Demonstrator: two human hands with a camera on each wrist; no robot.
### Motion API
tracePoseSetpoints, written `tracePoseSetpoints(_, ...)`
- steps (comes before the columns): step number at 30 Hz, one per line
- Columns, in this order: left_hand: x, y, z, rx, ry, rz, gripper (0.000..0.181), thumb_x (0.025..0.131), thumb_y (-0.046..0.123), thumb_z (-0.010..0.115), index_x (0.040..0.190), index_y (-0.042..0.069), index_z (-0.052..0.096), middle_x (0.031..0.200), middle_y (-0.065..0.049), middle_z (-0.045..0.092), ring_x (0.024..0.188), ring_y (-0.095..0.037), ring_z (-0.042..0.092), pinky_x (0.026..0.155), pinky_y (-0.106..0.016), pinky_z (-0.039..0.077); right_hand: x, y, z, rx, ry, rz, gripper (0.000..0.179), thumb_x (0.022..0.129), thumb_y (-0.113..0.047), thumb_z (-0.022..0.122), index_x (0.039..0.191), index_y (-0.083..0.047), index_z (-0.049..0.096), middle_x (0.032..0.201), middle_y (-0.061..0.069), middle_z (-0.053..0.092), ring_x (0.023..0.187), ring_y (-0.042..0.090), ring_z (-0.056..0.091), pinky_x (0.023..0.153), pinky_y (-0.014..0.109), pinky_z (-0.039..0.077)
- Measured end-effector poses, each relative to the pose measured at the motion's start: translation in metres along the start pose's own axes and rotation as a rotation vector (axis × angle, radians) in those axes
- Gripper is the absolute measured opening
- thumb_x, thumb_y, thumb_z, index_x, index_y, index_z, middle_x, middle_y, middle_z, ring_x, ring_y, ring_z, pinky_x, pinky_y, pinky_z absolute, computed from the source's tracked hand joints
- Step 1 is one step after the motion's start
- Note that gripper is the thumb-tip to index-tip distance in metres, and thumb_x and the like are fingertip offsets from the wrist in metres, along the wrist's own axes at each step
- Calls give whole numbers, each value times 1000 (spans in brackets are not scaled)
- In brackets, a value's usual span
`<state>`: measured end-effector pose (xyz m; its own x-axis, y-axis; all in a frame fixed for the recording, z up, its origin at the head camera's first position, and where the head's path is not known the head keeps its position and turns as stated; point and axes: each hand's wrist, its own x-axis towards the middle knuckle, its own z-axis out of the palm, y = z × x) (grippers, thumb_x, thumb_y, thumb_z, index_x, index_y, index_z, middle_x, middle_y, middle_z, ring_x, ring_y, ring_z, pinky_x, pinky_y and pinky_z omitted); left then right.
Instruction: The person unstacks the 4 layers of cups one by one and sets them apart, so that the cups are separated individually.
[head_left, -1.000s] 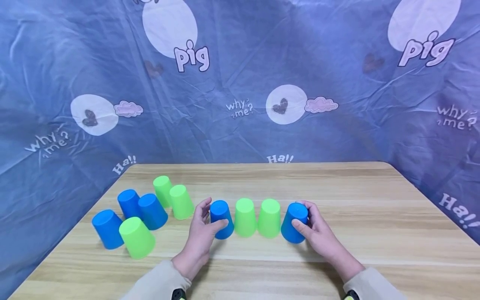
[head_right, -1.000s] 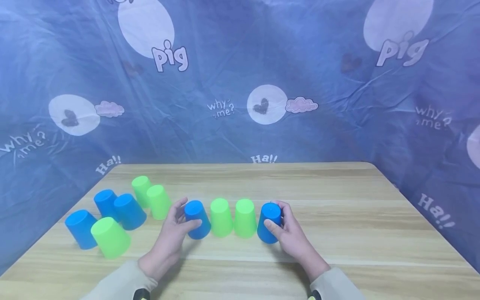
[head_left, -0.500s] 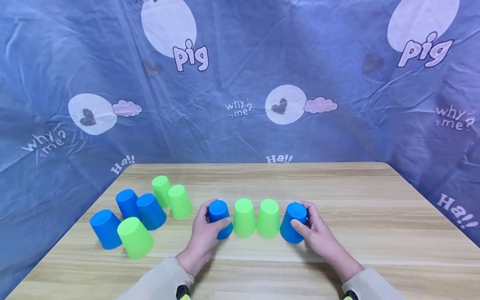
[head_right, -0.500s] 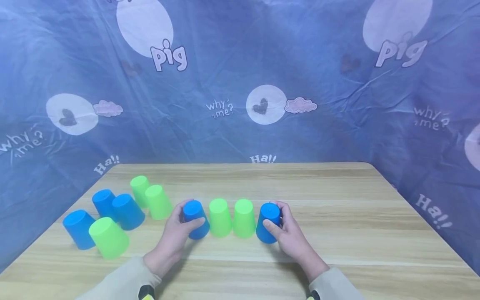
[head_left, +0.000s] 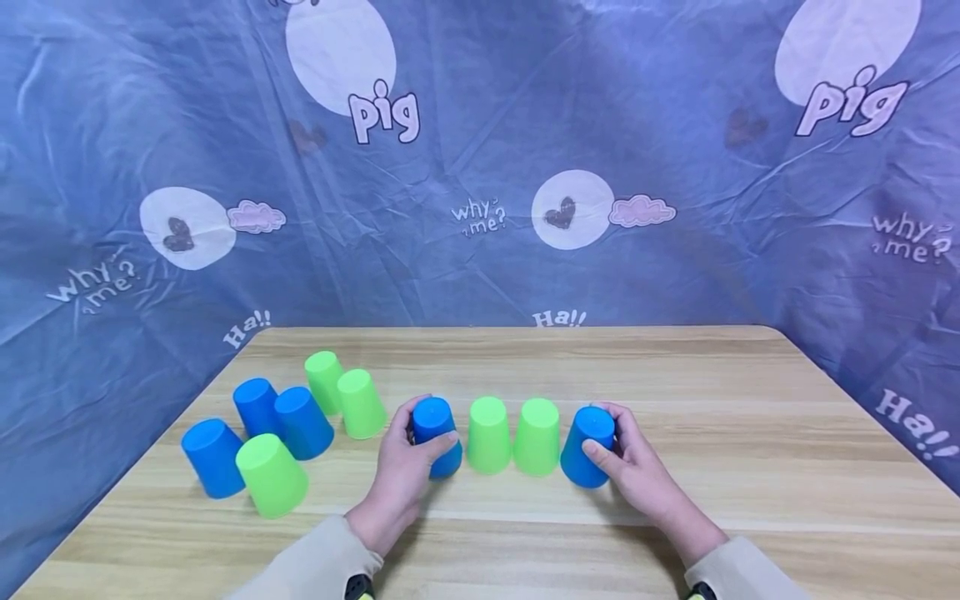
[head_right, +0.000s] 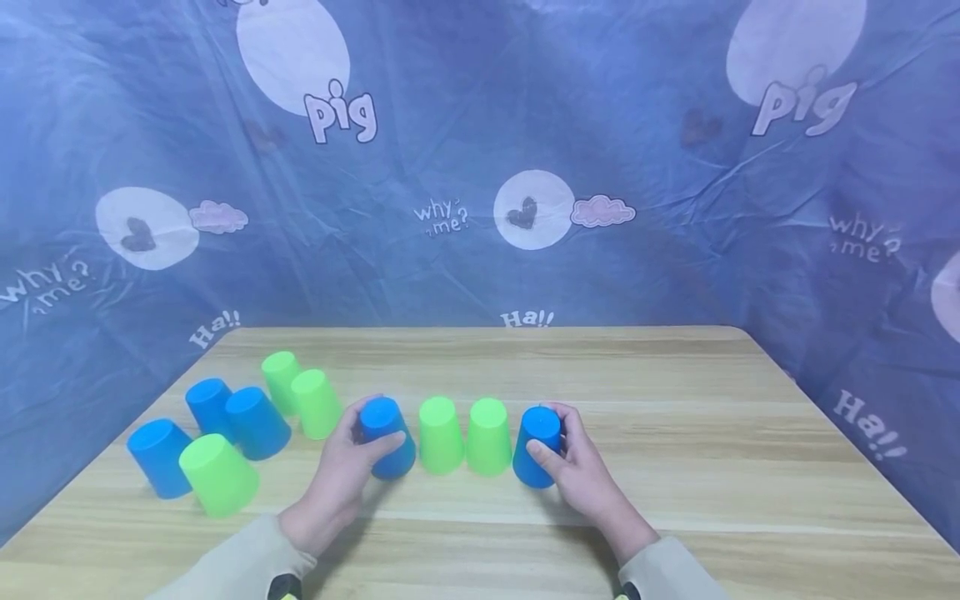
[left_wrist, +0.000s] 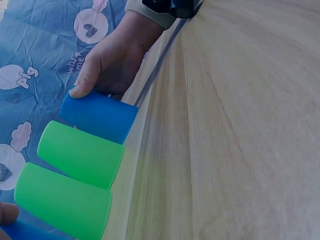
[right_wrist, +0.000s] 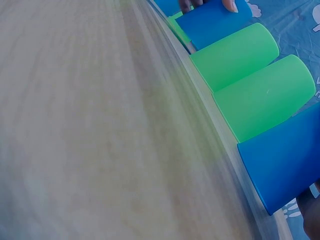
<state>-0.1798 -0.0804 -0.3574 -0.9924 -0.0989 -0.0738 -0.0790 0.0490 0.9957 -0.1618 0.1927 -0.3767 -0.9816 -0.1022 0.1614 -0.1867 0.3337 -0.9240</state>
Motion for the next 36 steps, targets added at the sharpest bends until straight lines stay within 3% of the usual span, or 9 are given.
tracePoseSetpoints(14,-1,11,-17,26,35,47,58,84,7,65,135,12,39,138,-16,41,129,-36,34,105,-60,25,-2,1,-1,1,5,-2,49,95,-19,51,134,-2,26,137,23,35,130,46,30,100,65,27)
tracePoseSetpoints(22,-2,2,-34,23,115,82,58,85,5,63,136,7,35,140,-18,37,130,-36,32,106,-58,25,-1,1,0,2,1,-4,48,95,-18,51,133,-2,27,135,23,37,129,46,31,100,65,27)
tracePoseSetpoints(28,4,-2,-47,74,149,117,57,85,4,61,135,5,32,138,-16,37,128,-34,34,106,-56,27,-1,0,0,8,-2,4,49,95,-18,51,133,-2,25,136,24,35,130,47,29,101,65,26)
tracePoseSetpoints(36,5,-5,-57,87,215,93,58,88,3,56,136,0,24,141,-21,30,130,-36,30,107,-57,24,1,0,0,20,-9,19,50,95,-19,52,134,-2,25,137,24,34,131,46,28,101,65,25)
